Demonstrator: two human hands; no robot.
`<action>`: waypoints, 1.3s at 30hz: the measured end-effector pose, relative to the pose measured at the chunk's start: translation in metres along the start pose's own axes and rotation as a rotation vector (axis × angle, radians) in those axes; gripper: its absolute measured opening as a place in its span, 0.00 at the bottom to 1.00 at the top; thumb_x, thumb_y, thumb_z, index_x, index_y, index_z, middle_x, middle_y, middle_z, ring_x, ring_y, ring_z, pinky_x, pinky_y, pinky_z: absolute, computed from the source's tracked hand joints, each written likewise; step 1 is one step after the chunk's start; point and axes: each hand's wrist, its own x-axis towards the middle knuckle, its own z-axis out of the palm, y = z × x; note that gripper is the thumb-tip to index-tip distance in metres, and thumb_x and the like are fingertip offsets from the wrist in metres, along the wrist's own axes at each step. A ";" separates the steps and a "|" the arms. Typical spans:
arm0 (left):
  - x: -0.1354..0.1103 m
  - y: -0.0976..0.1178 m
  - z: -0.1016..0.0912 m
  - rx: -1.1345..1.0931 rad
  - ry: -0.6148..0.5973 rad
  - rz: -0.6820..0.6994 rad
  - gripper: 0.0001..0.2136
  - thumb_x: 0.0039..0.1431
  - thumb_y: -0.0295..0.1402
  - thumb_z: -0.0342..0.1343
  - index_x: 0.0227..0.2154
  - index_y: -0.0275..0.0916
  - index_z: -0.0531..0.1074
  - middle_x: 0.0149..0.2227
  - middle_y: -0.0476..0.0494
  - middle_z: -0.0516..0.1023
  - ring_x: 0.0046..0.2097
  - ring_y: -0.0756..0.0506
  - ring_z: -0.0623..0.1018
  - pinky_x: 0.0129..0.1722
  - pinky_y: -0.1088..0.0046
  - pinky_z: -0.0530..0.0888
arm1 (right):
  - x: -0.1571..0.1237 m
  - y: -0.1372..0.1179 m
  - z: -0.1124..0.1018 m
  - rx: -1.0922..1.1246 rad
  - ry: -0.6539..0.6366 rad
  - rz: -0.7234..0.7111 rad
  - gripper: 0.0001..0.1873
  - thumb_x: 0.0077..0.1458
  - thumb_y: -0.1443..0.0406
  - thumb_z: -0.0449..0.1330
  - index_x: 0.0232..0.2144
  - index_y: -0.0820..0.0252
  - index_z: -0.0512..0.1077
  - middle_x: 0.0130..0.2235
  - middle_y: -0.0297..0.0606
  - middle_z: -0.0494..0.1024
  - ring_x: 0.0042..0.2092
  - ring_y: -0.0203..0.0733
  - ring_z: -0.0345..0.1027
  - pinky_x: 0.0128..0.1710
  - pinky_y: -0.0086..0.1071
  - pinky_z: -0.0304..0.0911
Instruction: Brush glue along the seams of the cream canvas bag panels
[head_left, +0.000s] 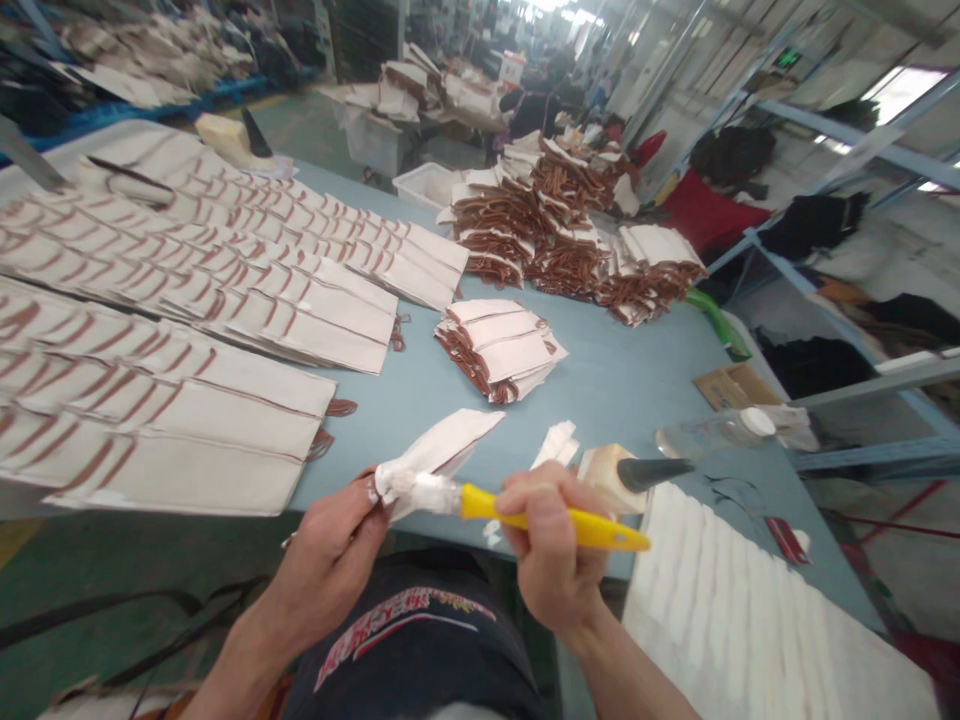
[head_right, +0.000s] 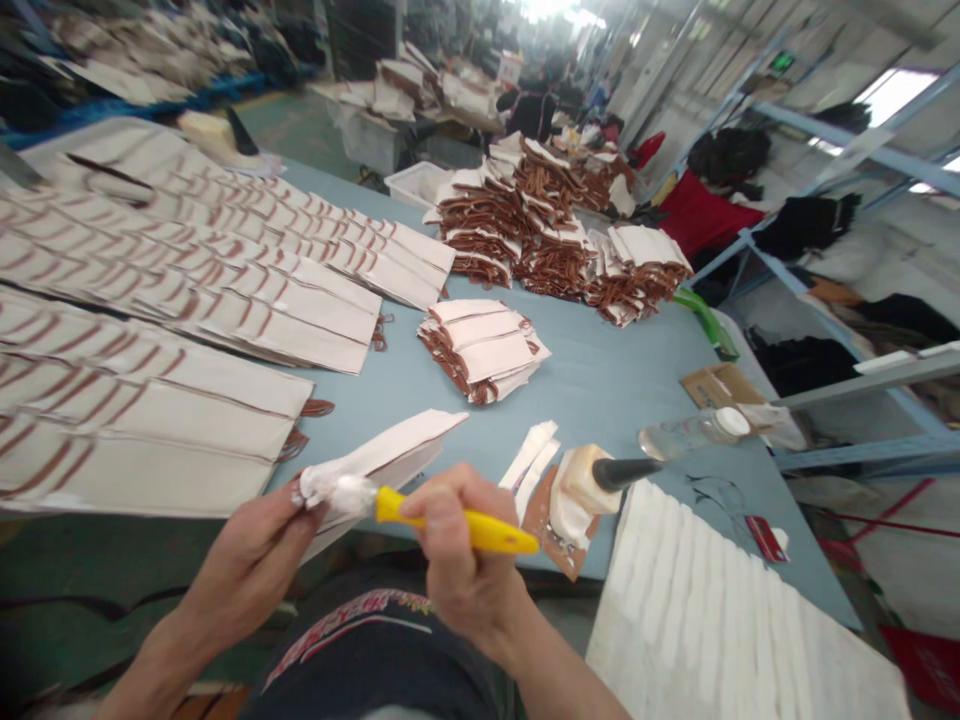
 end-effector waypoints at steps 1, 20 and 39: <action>-0.001 -0.001 0.000 -0.003 -0.006 -0.014 0.11 0.70 0.30 0.51 0.34 0.42 0.77 0.29 0.47 0.81 0.30 0.45 0.81 0.33 0.75 0.75 | 0.002 0.002 0.001 0.095 0.070 0.110 0.26 0.75 0.52 0.50 0.27 0.55 0.73 0.19 0.26 0.64 0.16 0.31 0.54 0.14 0.24 0.51; 0.000 0.008 0.001 -0.035 0.050 -0.046 0.14 0.69 0.31 0.51 0.34 0.38 0.82 0.30 0.46 0.81 0.30 0.46 0.79 0.35 0.75 0.75 | 0.041 0.031 0.020 0.390 0.112 0.598 0.28 0.54 0.40 0.66 0.22 0.56 0.68 0.15 0.19 0.51 0.17 0.27 0.42 0.16 0.24 0.39; 0.011 0.004 -0.001 -0.113 -0.159 -0.230 0.13 0.70 0.39 0.51 0.31 0.40 0.73 0.28 0.48 0.77 0.30 0.46 0.74 0.31 0.72 0.68 | 0.023 0.000 0.017 0.228 0.031 0.074 0.25 0.72 0.49 0.57 0.27 0.57 0.74 0.17 0.24 0.63 0.17 0.29 0.51 0.15 0.25 0.46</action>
